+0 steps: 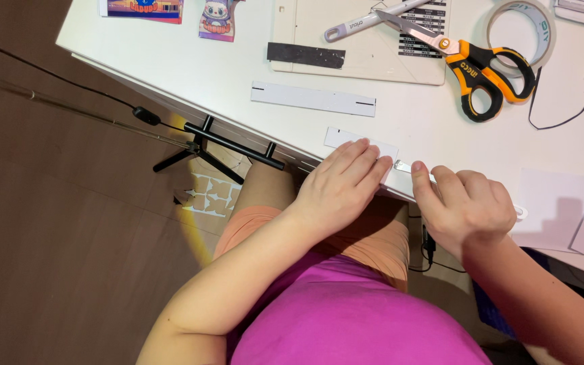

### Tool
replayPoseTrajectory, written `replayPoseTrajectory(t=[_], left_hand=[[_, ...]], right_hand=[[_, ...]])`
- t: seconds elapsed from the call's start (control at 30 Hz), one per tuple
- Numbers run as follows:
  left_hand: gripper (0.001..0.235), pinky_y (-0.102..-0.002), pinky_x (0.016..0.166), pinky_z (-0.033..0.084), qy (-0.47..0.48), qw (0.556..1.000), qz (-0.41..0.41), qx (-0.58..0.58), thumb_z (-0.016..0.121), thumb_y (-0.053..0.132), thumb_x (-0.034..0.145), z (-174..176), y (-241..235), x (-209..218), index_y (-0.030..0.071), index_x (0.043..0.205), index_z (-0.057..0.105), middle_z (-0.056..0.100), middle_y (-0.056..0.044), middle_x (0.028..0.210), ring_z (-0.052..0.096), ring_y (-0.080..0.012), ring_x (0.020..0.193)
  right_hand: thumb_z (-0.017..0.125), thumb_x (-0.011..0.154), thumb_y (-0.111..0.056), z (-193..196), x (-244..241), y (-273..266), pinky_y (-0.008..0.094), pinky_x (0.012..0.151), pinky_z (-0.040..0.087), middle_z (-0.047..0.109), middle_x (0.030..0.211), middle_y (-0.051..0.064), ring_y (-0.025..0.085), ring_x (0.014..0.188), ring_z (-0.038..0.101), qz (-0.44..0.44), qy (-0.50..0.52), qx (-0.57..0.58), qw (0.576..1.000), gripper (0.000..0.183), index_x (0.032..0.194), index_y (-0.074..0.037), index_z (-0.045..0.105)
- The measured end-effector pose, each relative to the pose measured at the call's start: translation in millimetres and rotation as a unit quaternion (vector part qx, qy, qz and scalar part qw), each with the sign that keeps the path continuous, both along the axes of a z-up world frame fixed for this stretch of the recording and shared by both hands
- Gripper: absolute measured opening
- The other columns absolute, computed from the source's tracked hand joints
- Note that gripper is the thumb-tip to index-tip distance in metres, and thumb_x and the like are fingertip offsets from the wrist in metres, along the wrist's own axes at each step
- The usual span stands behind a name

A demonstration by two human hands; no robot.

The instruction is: The person uses a weeding tool to remove small pieces from a white paper strip with printed lines. They repeatedly pick at the paper, lift off tiny fragments, and place them on the table. The person continues this process on different sections of the paper strip throughout the clip.

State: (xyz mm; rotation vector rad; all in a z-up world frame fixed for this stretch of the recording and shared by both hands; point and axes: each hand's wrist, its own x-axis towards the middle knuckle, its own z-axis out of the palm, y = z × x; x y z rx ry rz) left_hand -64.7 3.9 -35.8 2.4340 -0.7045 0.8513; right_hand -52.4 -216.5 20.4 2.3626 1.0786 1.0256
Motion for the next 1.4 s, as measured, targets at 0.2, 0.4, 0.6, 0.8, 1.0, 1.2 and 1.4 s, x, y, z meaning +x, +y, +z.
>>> replayPoseTrajectory(t=[0.2, 0.4, 0.6, 0.8, 1.0, 1.2, 1.4], left_hand=[[0.022, -0.047, 0.104, 0.056, 0.019, 1.000, -0.021, -0.013, 0.064, 0.011, 0.102, 1, 1, 2, 0.004, 0.122, 0.068, 0.067, -0.015, 0.120, 0.066, -0.0351, 0.118], [0.021, -0.047, 0.103, 0.056, 0.011, 1.000, -0.021, -0.010, 0.065, 0.011, 0.101, 3, 1, 2, 0.004, 0.121, 0.069, 0.067, -0.015, 0.119, 0.067, -0.0344, 0.116], [0.022, -0.047, 0.104, 0.055, 0.016, 1.000, -0.019, -0.010, 0.065, 0.010, 0.102, -3, -1, 1, 0.005, 0.122, 0.069, 0.067, -0.014, 0.121, 0.066, -0.0340, 0.118], [0.022, -0.048, 0.105, 0.055, 0.019, 1.000, -0.017, -0.014, 0.065, 0.012, 0.103, -5, -2, 1, 0.005, 0.123, 0.069, 0.067, -0.014, 0.122, 0.065, -0.0344, 0.119], [0.023, -0.047, 0.107, 0.054, 0.026, 0.999, -0.021, -0.014, 0.065, 0.012, 0.103, -3, -1, 0, 0.005, 0.124, 0.068, 0.067, -0.014, 0.123, 0.065, -0.0341, 0.120], [0.022, -0.047, 0.106, 0.054, 0.028, 0.999, -0.025, -0.021, 0.068, 0.013, 0.102, -3, -1, 1, 0.005, 0.123, 0.069, 0.067, -0.013, 0.122, 0.065, -0.0335, 0.119], [0.023, -0.048, 0.106, 0.054, 0.028, 0.999, -0.029, -0.023, 0.068, 0.012, 0.102, -5, -1, 2, 0.005, 0.124, 0.069, 0.067, -0.014, 0.123, 0.065, -0.0343, 0.119]], right_hand=[[0.079, 0.103, -0.020, 1, 0, 4, 0.029, 0.056, 0.032, 0.070, 0.089, -0.008, 0.017, 0.065, 0.053, -0.002, 0.001, 0.008, 1.000, 0.007, 0.101, -0.027, 0.078], [0.076, 0.103, -0.019, 4, 0, 4, 0.029, 0.057, 0.031, 0.070, 0.088, -0.007, 0.016, 0.063, 0.052, 0.004, 0.000, 0.004, 1.000, 0.008, 0.100, -0.026, 0.077], [0.075, 0.104, -0.020, 2, -1, 4, 0.030, 0.056, 0.031, 0.069, 0.088, -0.007, 0.016, 0.063, 0.052, -0.004, 0.006, 0.005, 1.000, 0.006, 0.102, -0.025, 0.076], [0.075, 0.104, -0.017, 3, -1, 7, 0.029, 0.056, 0.030, 0.068, 0.086, -0.006, 0.016, 0.062, 0.050, 0.001, 0.003, 0.015, 1.000, 0.008, 0.100, -0.024, 0.077], [0.076, 0.104, -0.017, 5, -2, 8, 0.030, 0.056, 0.031, 0.067, 0.085, -0.006, 0.016, 0.062, 0.051, 0.001, 0.006, 0.017, 1.000, 0.008, 0.099, -0.023, 0.076], [0.077, 0.104, -0.016, 0, -2, 6, 0.030, 0.056, 0.031, 0.070, 0.087, -0.005, 0.017, 0.063, 0.052, -0.004, 0.006, 0.032, 0.999, 0.008, 0.099, -0.023, 0.077], [0.076, 0.105, -0.017, 5, -2, 8, 0.030, 0.056, 0.032, 0.069, 0.087, -0.005, 0.017, 0.063, 0.052, -0.003, 0.011, 0.021, 1.000, 0.008, 0.099, -0.022, 0.077]])
